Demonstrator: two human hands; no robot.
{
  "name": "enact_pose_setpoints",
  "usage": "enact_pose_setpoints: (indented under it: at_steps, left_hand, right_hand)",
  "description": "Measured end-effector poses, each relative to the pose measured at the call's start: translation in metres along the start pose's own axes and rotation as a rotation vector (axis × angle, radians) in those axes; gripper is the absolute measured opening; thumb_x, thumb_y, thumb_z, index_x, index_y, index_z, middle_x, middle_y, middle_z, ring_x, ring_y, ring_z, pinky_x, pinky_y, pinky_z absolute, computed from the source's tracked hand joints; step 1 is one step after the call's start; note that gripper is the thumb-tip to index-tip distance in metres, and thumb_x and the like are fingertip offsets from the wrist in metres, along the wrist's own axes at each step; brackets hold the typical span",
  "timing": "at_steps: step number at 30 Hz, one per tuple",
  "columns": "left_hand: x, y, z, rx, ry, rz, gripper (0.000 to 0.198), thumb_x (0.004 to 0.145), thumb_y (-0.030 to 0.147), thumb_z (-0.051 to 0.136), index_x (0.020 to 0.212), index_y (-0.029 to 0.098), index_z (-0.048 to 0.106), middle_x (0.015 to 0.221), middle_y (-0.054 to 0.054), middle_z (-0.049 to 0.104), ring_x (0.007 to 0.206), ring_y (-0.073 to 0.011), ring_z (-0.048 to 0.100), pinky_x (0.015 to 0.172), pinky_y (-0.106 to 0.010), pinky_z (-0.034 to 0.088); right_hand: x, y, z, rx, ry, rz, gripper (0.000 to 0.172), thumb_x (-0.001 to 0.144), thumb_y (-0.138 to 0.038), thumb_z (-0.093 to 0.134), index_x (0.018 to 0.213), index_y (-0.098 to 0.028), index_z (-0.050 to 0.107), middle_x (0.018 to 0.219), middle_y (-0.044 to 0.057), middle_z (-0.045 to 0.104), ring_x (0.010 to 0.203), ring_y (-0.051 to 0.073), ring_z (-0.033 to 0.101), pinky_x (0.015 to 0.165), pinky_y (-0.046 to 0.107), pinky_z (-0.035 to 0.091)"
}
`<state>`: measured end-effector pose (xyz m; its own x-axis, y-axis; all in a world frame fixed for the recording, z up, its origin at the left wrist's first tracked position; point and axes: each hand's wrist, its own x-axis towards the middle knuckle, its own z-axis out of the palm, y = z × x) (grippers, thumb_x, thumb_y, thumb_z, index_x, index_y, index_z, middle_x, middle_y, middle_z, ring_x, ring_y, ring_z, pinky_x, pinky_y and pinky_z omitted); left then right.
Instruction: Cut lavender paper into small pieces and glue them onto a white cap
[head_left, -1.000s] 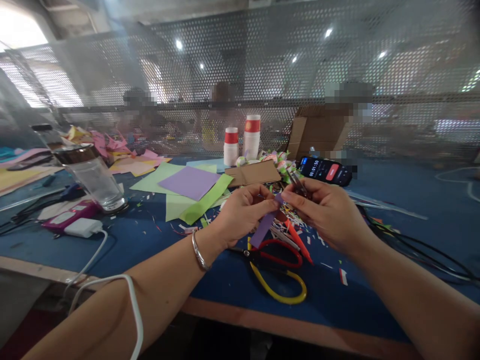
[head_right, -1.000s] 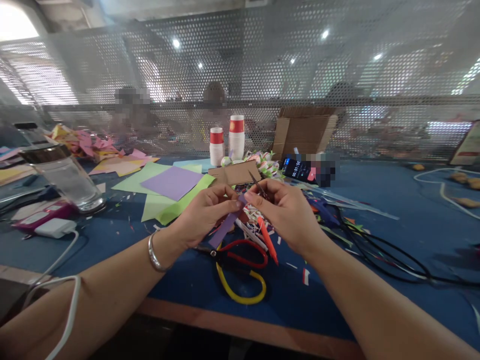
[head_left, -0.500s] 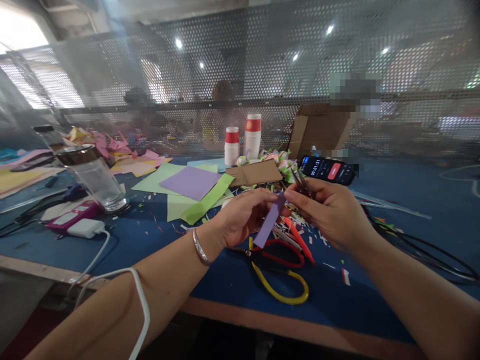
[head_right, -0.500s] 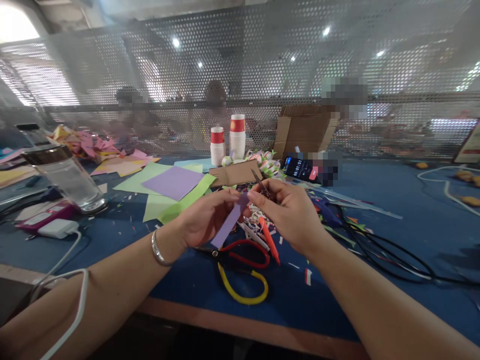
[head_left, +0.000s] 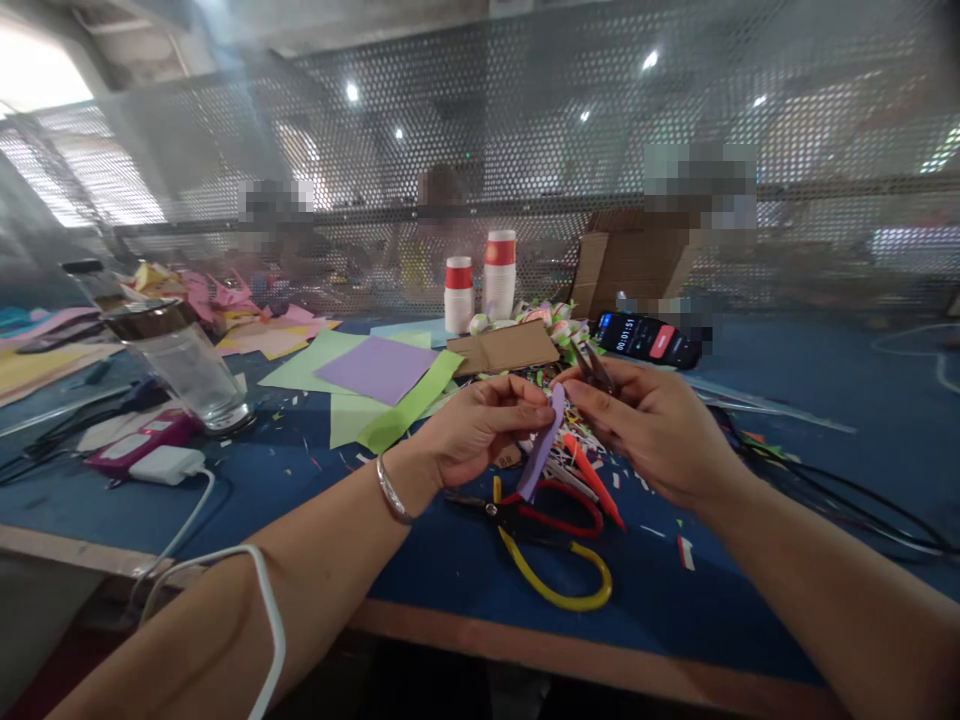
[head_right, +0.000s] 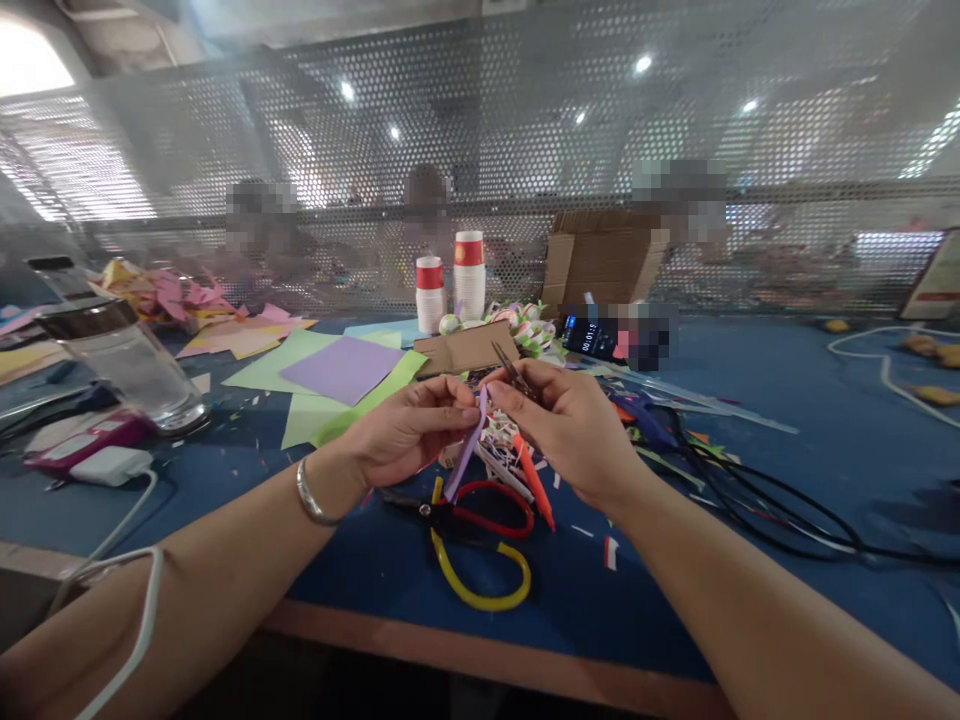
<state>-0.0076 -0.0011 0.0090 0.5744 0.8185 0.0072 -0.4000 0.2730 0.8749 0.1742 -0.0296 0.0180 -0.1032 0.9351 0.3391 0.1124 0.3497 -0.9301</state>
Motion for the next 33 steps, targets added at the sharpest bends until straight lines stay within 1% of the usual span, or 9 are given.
enact_pose_setpoints:
  at_steps: [5,9,11,13,17,19,25,30,33]
  left_hand:
    - [0.0044,-0.0017,-0.0017,0.111,0.081,0.253,0.027,0.064,0.011,0.086,0.075,0.013,0.062,0.069,0.004,0.065,0.066,-0.0061,0.062,0.068,-0.02,0.049]
    - [0.0054,-0.0024,-0.0001,0.196,0.11,0.34,0.032,0.063,0.015,0.087,0.078,0.014,0.059,0.07,0.004,0.065,0.065,-0.0066,0.061,0.067,-0.021,0.048]
    - [0.0046,-0.0028,0.001,0.188,0.095,0.303,0.034,0.065,0.017,0.087,0.084,0.015,0.059,0.069,0.004,0.065,0.063,-0.0074,0.061,0.064,-0.021,0.048]
    - [0.0036,-0.0033,0.0014,0.185,0.048,0.195,0.035,0.067,0.019,0.085,0.09,0.015,0.06,0.07,0.003,0.066,0.059,-0.0081,0.061,0.057,-0.021,0.046]
    - [0.0023,-0.0051,-0.0005,0.238,-0.019,0.038,0.025,0.072,0.023,0.082,0.082,0.013,0.061,0.066,0.002,0.062,0.048,-0.0046,0.053,0.046,-0.018,0.035]
    - [0.0021,-0.0061,-0.0015,0.241,-0.02,0.024,0.025,0.073,0.024,0.082,0.078,0.013,0.06,0.065,0.003,0.06,0.049,-0.0044,0.054,0.046,-0.018,0.037]
    - [-0.0014,-0.0061,0.0004,0.285,-0.039,-0.082,0.019,0.073,0.016,0.079,0.078,0.013,0.061,0.073,0.001,0.065,0.062,-0.0085,0.065,0.063,-0.023,0.055]
    - [-0.0029,-0.0025,0.0009,0.39,0.0,-0.099,0.01,0.077,0.013,0.073,0.078,0.013,0.063,0.073,-0.002,0.067,0.064,-0.0104,0.066,0.059,-0.021,0.053]
    - [-0.0021,0.0004,0.0004,0.357,0.027,-0.048,0.011,0.077,0.013,0.071,0.075,0.013,0.061,0.066,-0.001,0.065,0.055,-0.0084,0.061,0.053,-0.019,0.048]
  right_hand:
    - [0.0007,-0.0004,-0.0002,-0.002,0.039,0.014,0.038,0.079,-0.054,0.077,0.077,-0.018,0.066,0.053,-0.007,0.039,0.045,0.006,0.028,0.041,0.025,0.017]
    - [0.0006,-0.0003,-0.0006,-0.073,0.036,-0.016,0.033,0.076,-0.05,0.08,0.079,-0.019,0.069,0.053,-0.007,0.041,0.046,0.007,0.028,0.042,0.026,0.019]
    - [0.0007,0.0011,-0.0009,-0.097,0.041,-0.029,0.029,0.078,-0.047,0.078,0.08,-0.019,0.069,0.053,-0.006,0.044,0.047,0.007,0.029,0.043,0.026,0.021]
    - [0.001,0.0029,-0.0017,-0.104,0.047,-0.038,0.027,0.08,-0.044,0.076,0.08,-0.019,0.069,0.054,-0.006,0.047,0.047,0.007,0.03,0.044,0.026,0.021]
    - [0.0015,0.0057,-0.0036,-0.106,0.061,-0.047,0.023,0.08,-0.039,0.076,0.077,-0.018,0.067,0.054,-0.006,0.046,0.048,0.007,0.03,0.043,0.026,0.019]
    - [0.0016,0.0062,-0.0037,-0.11,0.057,-0.051,0.023,0.081,-0.038,0.075,0.078,-0.017,0.067,0.054,-0.006,0.046,0.048,0.007,0.03,0.043,0.026,0.018]
    - [0.0023,0.0044,-0.0031,-0.031,0.118,-0.049,0.021,0.08,-0.035,0.076,0.079,-0.017,0.066,0.057,-0.006,0.047,0.046,0.006,0.03,0.043,0.026,0.02]
    - [0.0036,0.0059,-0.0069,-0.014,0.149,-0.05,0.022,0.081,-0.037,0.076,0.082,-0.017,0.066,0.053,-0.007,0.044,0.045,0.006,0.03,0.043,0.026,0.021]
    - [0.0039,0.0062,-0.009,-0.057,0.157,-0.043,0.028,0.082,-0.044,0.076,0.083,-0.018,0.067,0.052,-0.008,0.042,0.046,0.007,0.03,0.043,0.026,0.021]
